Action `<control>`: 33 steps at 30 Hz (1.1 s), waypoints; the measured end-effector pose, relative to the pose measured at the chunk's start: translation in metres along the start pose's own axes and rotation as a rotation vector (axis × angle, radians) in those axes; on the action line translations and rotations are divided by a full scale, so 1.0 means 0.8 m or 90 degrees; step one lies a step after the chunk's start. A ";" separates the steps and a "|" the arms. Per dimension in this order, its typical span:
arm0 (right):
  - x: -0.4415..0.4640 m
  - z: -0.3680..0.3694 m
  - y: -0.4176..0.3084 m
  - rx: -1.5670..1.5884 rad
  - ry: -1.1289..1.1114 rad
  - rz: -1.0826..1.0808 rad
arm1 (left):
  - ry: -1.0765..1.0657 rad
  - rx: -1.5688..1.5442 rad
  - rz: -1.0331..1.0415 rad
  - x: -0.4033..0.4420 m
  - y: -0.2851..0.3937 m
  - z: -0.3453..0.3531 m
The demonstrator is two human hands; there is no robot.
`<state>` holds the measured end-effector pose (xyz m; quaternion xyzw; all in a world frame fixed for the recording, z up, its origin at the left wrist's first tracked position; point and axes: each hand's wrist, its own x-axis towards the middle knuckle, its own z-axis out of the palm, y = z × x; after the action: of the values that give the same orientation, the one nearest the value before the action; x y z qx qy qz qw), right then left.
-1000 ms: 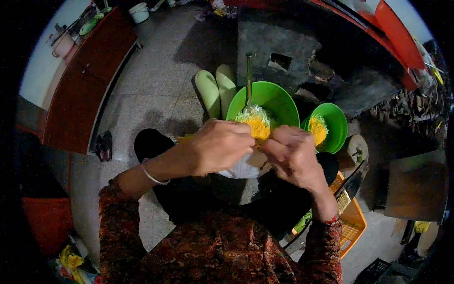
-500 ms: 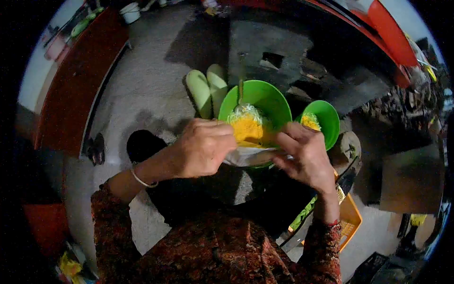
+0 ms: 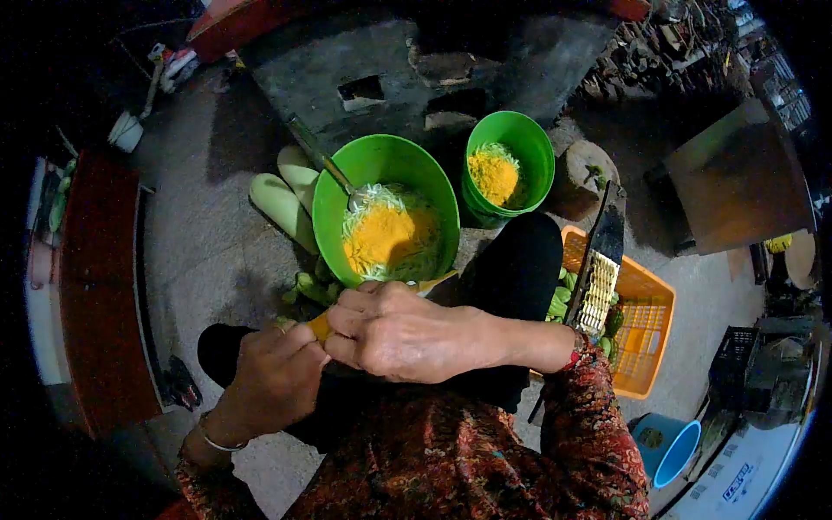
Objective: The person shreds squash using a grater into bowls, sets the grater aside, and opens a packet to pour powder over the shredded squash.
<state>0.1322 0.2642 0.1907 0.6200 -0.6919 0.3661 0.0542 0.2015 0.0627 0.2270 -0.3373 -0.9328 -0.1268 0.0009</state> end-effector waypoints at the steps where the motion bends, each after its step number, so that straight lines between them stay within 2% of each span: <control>1: -0.001 0.003 0.001 -0.017 0.013 -0.011 | -0.027 0.002 -0.012 0.001 0.002 -0.003; 2: -0.003 0.002 0.000 -0.031 0.031 -0.019 | -0.054 0.004 -0.023 0.002 0.003 -0.007; 7: -0.020 -0.021 0.000 -0.052 0.104 -0.031 | 0.082 -0.046 -0.046 -0.010 -0.003 -0.029; 11: -0.030 -0.020 0.001 -0.020 0.092 -0.040 | 0.141 -0.142 -0.117 -0.041 -0.020 -0.012; 17: -0.051 -0.037 0.001 0.054 0.037 0.005 | 0.126 -0.341 0.080 -0.042 -0.029 0.016; 22: -0.025 -0.047 -0.018 0.055 -0.017 0.077 | 0.036 -0.245 0.196 -0.028 -0.027 0.021; 23: -0.017 -0.043 -0.020 0.047 -0.055 0.040 | 0.024 -0.212 0.235 -0.021 -0.025 0.019; 25: -0.004 -0.034 -0.025 0.028 -0.129 -0.033 | 0.066 -0.226 0.260 -0.011 -0.023 0.024; 26: -0.007 -0.026 -0.030 0.038 -0.144 -0.006 | 0.087 -0.233 0.271 -0.009 -0.023 0.027; 33: -0.004 -0.014 -0.029 0.021 -0.071 -0.058 | 0.180 -0.239 0.263 -0.017 -0.020 0.036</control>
<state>0.1497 0.2740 0.2072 0.6714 -0.6584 0.3395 0.0216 0.2044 0.0486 0.1943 -0.4930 -0.7956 -0.3394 0.0938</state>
